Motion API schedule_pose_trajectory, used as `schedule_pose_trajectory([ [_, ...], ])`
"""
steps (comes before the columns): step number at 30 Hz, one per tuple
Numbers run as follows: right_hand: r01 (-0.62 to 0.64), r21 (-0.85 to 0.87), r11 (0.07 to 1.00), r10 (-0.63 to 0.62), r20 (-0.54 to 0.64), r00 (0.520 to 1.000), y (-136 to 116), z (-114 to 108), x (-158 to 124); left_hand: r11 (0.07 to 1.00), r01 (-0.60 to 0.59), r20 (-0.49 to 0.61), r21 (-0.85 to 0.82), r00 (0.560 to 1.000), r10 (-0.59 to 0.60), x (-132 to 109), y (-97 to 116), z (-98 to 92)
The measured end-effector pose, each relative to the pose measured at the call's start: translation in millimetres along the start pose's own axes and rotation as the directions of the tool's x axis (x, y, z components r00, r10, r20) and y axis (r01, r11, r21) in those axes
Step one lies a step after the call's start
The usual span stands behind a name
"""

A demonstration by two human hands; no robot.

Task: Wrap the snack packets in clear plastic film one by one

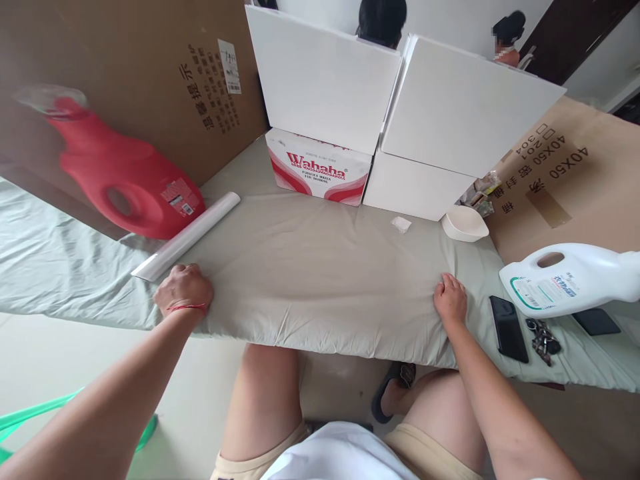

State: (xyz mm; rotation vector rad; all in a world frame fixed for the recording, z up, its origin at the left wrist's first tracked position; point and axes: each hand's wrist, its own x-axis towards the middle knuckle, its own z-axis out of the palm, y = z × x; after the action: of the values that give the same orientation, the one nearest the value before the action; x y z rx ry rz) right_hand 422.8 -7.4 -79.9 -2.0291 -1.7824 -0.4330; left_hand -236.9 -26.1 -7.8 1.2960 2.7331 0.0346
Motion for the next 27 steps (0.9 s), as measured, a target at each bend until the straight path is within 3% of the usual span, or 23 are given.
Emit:
schedule_pose_trajectory([
  [27,-0.038,0.026,0.999,0.037,0.037,0.999,-1.2,-2.4,-0.6,0.999,0.028,-0.007,-0.032,1.0,-0.028,2.4,0.1,-0.1],
])
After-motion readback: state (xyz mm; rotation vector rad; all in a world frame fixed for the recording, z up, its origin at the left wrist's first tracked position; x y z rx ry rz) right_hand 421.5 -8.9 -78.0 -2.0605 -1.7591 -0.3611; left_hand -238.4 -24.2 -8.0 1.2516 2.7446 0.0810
